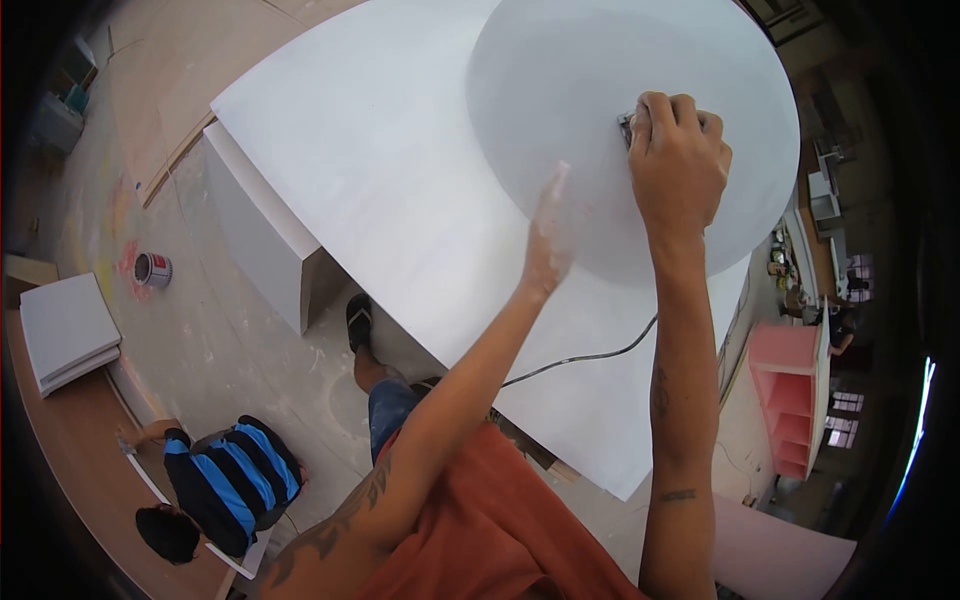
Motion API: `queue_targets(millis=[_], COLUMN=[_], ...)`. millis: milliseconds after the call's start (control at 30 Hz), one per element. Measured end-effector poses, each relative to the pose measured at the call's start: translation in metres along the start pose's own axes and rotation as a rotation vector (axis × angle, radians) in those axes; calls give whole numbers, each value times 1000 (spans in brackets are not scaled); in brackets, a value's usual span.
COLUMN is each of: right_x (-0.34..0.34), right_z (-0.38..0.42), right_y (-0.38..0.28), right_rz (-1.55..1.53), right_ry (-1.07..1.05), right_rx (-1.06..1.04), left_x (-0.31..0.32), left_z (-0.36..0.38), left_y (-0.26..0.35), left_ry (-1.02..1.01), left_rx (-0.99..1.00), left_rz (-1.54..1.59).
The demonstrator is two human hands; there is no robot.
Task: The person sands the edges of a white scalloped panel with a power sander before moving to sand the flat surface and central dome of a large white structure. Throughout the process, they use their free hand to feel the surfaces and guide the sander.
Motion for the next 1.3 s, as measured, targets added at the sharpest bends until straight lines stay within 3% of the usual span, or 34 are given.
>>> queue_targets(millis=[33,133,267,300,333,367,433,467,500,533,567,633,733,767,800,900,1000,1133,1167,1233,1300], right_x=[3,7,15,24,24,29,37,44,50,51,55,64,107,144,147,141,137,140,141,144,143], right_z=[2,14,38,47,53,60,69,74,78,74,69,34,-29,-38,-39,-41,-41,-46,-43,-39,-40], right_y=[-12,-51,-83,-87,-90,-92,-88,-79,-65,-40,-9,75,217,258,252,245,244,244,244,244,244], right_rz=[-34,-146,-352,-400,-403,-533,-663,-857,-1050,-806,-564,-258,-101,-239,-243,-326,-358,-320,-326,-331,-360], right_ry=[-20,-100,-211,-342,-343,-432,-520,-569,-620,-533,-446,-237,-63,-106,-112,-2,-32,-8,-10,-8,-7], right_rx=[-22,-65,-128,-122,-129,-122,-134,-116,-97,-207,-310,-256,-91,62,61,176,233,180,181,183,200], left_x=[14,37,47,33,19,11,-31,-44,-59,-76,-94,-131,-186,-197,-204,-225,-231,-229,-226,-223,-217], left_z=[18,39,33,27,24,21,22,18,14,9,-2,-30,-75,-88,-99,-132,-138,-116,-105,-88,-79], left_y=[38,77,54,53,54,52,52,57,54,48,48,32,16,15,3,-6,-18,-31,-43,-56,-61], left_ry=[-52,-81,-185,-20,143,151,474,480,499,524,567,580,645,588,529,540,540,568,573,632,575], left_rx=[79,189,215,224,226,226,265,269,141,15,36,9,85,-50,-184,-175,-323,-354,-355,-147,-144], left_rz=[66,166,281,60,-158,-157,-234,-235,-248,-259,-287,-176,-392,-304,-216,-115,-74,-73,-78,-267,-305])
Point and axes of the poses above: each hand's wrist, its own z-axis away from the middle knuckle, its own x-axis out of the palm, y = z × x, the point moved 8 cm from there along -z, towards the middle knuckle, and after that the axes turned 2 degrees about -y, right-handed, at the moved point
